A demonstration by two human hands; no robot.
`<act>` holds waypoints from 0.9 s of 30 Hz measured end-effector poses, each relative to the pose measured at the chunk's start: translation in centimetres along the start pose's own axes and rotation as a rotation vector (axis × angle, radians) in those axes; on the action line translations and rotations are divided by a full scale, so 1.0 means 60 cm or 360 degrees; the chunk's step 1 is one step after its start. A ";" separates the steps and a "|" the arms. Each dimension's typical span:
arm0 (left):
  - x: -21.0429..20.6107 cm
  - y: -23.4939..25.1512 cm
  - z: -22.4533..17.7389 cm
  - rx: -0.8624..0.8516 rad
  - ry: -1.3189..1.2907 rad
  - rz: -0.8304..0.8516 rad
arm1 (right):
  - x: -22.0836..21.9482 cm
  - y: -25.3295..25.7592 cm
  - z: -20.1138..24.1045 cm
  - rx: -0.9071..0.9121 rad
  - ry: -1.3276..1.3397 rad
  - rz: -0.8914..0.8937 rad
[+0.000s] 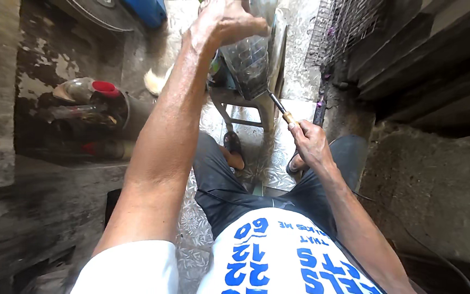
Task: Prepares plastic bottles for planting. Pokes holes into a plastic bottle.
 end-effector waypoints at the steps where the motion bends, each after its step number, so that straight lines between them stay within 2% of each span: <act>1: 0.006 -0.010 0.003 -0.0039 -0.0042 0.0078 | 0.002 -0.001 -0.005 -0.0012 0.0011 0.0000; 3: 0.017 -0.029 0.011 -0.0193 -0.0083 0.0155 | 0.005 -0.005 -0.010 -0.0045 0.0002 -0.0010; 7: 0.039 -0.036 0.047 -0.0794 0.0073 0.0068 | 0.003 0.009 -0.011 -0.0095 -0.0012 -0.0038; 15: 0.038 -0.045 0.081 -0.1207 0.0439 0.0003 | 0.007 0.019 -0.013 -0.0092 -0.0024 -0.0050; 19: 0.033 -0.060 0.078 -0.1198 0.0548 0.0020 | 0.010 0.015 -0.021 -0.0118 0.0014 -0.0057; 23: 0.020 -0.074 0.071 -0.1204 0.0511 -0.0133 | 0.018 0.010 -0.025 -0.0126 0.0048 -0.0077; 27: 0.009 -0.095 0.058 -0.1034 0.0551 -0.0274 | 0.023 0.008 -0.029 -0.0128 0.0056 -0.0083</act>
Point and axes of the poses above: each hand's wrist, its own y-axis towards the middle knuckle, its own x-axis out of the back of the hand, z = x × y, the point moved 3 cm from there along y, towards the middle knuckle, and after that the axes turned 3 degrees about x, right-handed, at the moved point
